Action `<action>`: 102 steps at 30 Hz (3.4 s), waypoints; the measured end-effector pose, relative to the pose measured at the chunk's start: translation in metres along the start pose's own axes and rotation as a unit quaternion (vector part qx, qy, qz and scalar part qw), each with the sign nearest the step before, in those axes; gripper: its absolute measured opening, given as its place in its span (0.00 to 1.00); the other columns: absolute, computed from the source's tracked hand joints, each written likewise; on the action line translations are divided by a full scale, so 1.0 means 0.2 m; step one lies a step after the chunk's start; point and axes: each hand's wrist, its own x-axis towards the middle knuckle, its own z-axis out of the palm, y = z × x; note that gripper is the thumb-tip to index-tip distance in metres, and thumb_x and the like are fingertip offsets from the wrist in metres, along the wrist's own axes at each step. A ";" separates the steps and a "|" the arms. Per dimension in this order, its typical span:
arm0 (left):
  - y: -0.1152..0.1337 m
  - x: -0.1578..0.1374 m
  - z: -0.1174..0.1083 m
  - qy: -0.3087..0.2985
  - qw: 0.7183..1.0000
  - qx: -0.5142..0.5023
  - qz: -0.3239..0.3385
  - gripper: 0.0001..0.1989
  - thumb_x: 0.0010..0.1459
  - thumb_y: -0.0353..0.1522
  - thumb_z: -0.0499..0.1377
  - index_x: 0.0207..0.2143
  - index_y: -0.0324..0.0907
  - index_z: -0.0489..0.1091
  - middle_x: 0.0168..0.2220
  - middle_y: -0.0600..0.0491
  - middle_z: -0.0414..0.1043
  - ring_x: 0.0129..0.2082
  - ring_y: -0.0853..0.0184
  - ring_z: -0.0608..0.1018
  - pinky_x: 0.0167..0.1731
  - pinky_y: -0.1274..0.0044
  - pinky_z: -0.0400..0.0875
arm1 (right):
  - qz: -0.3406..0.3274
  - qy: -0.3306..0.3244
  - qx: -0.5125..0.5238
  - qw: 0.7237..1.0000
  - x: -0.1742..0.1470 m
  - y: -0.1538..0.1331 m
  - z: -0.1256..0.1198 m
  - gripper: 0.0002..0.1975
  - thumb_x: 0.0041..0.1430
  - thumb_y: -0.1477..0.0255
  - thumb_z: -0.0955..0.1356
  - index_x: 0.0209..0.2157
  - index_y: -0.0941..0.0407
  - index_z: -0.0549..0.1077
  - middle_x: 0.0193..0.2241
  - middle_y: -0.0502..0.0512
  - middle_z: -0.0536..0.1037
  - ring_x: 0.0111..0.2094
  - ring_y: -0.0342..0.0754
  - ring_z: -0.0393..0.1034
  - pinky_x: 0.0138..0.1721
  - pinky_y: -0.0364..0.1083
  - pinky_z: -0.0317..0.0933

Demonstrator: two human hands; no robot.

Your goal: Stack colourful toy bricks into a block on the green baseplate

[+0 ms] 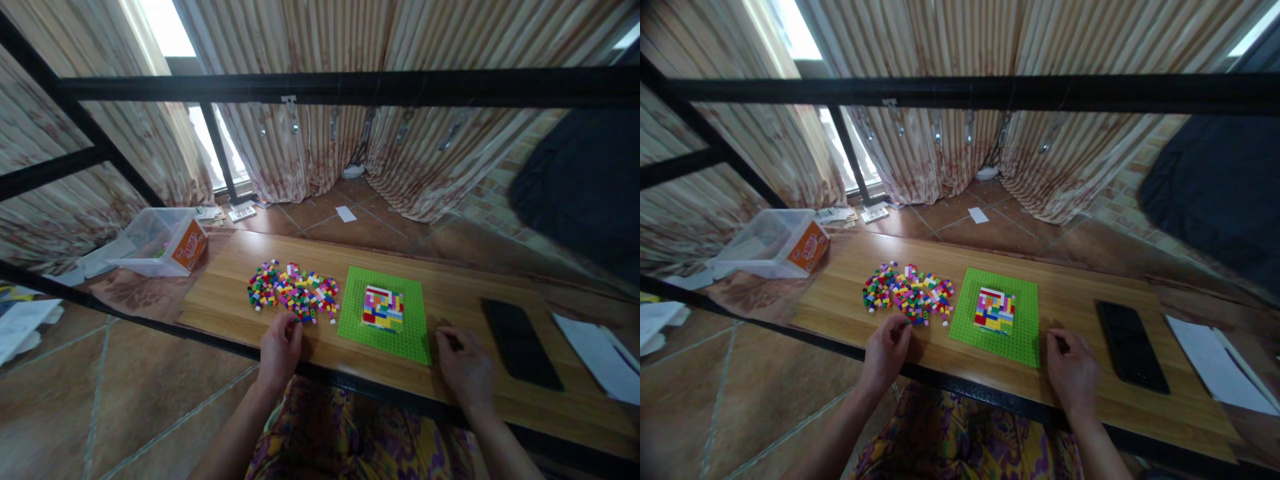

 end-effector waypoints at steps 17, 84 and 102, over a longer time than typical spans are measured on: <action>0.46 0.07 0.40 -0.140 0.965 -0.140 0.174 0.09 0.61 0.24 0.56 0.34 0.43 0.74 0.34 0.53 0.78 0.36 0.67 0.78 0.38 0.75 0.70 | 0.007 0.012 0.027 1.000 0.00 -0.03 0.02 0.16 0.61 0.60 0.63 0.32 0.56 0.76 0.34 0.60 0.79 0.34 0.53 0.73 0.38 0.50 0.65; 0.52 0.19 0.63 -0.140 0.961 0.020 0.239 0.03 0.59 0.28 0.61 0.36 0.45 0.73 0.41 0.52 0.78 0.44 0.60 0.73 0.51 0.62 0.61 | 0.019 0.010 0.042 0.999 0.01 -0.05 0.01 0.15 0.62 0.61 0.64 0.31 0.55 0.76 0.33 0.59 0.79 0.34 0.52 0.73 0.39 0.50 0.66; 0.46 0.13 0.62 -0.125 0.898 0.162 0.390 0.09 0.65 0.30 0.55 0.43 0.40 0.74 0.48 0.48 0.77 0.48 0.58 0.74 0.49 0.65 0.69 | 0.017 0.004 0.026 0.999 0.00 -0.03 0.01 0.15 0.61 0.60 0.63 0.32 0.55 0.76 0.34 0.59 0.79 0.35 0.53 0.73 0.39 0.51 0.65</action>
